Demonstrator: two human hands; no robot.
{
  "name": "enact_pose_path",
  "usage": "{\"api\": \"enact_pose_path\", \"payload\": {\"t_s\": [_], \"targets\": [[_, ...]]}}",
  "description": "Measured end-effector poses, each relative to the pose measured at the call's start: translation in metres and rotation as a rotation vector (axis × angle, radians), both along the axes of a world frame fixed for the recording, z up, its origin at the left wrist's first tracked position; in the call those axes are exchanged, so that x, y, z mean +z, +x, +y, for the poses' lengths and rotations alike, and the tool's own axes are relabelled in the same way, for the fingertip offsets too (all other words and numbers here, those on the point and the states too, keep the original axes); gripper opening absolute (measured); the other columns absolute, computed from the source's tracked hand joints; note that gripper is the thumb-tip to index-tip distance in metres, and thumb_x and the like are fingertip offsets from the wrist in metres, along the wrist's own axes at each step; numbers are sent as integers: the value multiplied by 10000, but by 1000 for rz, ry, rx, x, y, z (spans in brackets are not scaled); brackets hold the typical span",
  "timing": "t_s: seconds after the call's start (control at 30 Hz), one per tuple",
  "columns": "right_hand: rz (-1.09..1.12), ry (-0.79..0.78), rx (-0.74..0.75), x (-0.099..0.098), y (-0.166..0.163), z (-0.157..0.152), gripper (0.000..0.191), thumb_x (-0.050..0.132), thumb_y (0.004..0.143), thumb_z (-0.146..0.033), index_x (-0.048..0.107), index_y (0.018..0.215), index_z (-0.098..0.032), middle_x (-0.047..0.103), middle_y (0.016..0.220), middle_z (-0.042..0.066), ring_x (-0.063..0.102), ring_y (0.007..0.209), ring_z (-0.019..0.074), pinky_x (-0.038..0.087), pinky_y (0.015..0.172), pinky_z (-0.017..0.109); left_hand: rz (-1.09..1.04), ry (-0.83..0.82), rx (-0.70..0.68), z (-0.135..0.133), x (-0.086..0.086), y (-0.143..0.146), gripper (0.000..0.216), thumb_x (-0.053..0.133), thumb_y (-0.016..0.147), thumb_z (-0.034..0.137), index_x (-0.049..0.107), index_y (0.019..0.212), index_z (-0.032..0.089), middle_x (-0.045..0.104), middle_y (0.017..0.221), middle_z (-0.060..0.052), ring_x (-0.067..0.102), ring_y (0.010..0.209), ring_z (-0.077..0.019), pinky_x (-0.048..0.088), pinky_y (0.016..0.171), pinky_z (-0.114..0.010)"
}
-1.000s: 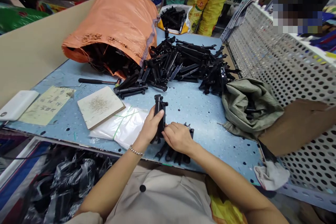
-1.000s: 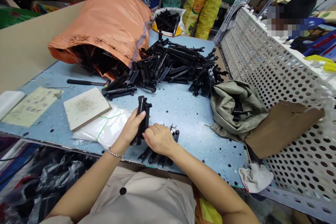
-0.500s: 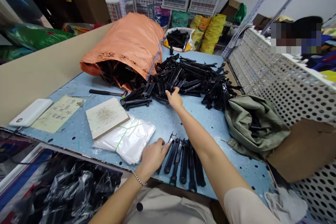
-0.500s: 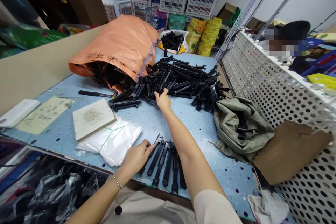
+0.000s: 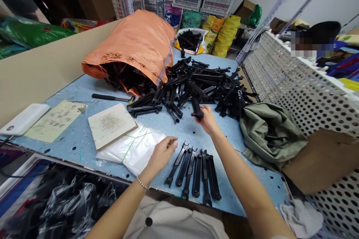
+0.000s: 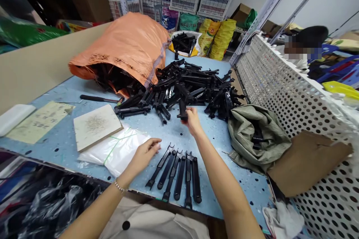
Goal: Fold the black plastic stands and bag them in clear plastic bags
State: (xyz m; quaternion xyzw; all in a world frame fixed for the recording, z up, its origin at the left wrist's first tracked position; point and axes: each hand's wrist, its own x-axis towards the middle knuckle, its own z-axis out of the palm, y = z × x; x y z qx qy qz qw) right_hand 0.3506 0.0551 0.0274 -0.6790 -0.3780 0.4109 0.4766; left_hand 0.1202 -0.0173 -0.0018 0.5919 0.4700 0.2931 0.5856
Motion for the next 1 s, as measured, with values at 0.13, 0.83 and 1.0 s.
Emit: {"api": "enact_pose_path", "payload": {"t_s": [0.13, 0.83, 1.0], "targets": [[465, -75, 233, -11, -23, -59, 289, 441, 844, -463, 522, 939, -202, 632, 767, 47, 457, 501, 98, 386, 443, 206, -514, -405, 21, 31, 9, 36, 451, 527, 872, 546, 633, 1053, 146, 691, 968, -98, 649, 851, -183, 523, 809, -321], [-817, 371, 430, 38, -43, -92, 409, 245, 1019, -428, 521, 819, -203, 556, 682, 14, 531, 622, 151, 381, 586, 261, -475, -419, -1, -12, 65, 17, 714, 622, 851, 470, 304, 1478, 348, 634, 880, -16, 579, 683, -125, 493, 610, -237], [-709, 344, 696, 30, -66, -126, 436, 274, 993, -519, 528, 839, -199, 588, 785, 42, 539, 709, 169, 388, 664, 288, -537, -420, 128, -2, 55, 18, 723, 648, 828, 476, 320, 1461, 358, 589, 843, 2, 560, 637, -98, 479, 577, -211]]}}
